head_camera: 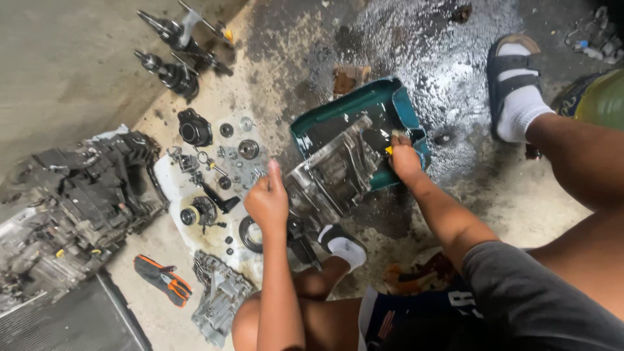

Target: The person sits on the workshop floor and scrubs a disassembled metal engine casing with a bristle brush over a green tray, repeatedly turning and repositioning the casing to brush different surfaces with liquid in the tray.

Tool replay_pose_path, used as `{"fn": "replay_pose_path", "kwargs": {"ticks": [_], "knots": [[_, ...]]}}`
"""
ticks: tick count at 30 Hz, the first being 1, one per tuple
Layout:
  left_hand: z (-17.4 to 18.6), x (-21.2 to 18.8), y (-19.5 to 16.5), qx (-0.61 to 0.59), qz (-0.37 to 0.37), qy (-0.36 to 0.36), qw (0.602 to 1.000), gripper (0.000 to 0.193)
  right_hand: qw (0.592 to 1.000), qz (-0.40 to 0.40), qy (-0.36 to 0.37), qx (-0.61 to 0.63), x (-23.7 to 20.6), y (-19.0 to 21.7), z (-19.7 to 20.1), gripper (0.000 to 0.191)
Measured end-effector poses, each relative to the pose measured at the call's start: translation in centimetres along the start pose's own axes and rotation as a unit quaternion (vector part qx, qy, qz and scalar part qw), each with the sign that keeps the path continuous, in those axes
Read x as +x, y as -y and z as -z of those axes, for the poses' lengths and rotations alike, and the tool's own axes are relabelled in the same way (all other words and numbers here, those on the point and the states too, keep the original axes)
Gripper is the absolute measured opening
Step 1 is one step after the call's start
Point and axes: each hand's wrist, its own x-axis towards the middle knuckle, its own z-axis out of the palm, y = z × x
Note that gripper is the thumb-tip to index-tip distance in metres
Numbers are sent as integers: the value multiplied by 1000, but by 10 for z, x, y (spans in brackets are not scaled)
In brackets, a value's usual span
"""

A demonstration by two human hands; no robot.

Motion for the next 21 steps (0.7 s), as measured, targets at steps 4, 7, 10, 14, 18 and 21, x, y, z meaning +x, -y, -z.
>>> {"fn": "replay_pose_path", "kwargs": {"ticks": [4, 7, 10, 14, 18, 21], "knots": [[8, -13, 4, 0, -23, -17, 1000, 70, 995, -51, -65, 62, -4, 10, -5, 57], [13, -21, -2, 20, 4, 16, 1000, 71, 925, -158, -69, 338, -14, 22, -10, 31], [17, -31, -23, 17, 10, 37, 999, 67, 816, -254, -42, 517, -23, 34, -11, 24], [16, -50, -61, -11, 24, 73, 997, 69, 791, -328, -55, 514, -25, 38, -6, 23], [15, -68, -70, -46, -39, 78, 995, 72, 797, -174, -235, 528, -29, 27, -4, 20], [10, -66, -53, -71, -3, 78, 994, 73, 807, -133, -264, 511, -33, 22, -5, 19]]}}
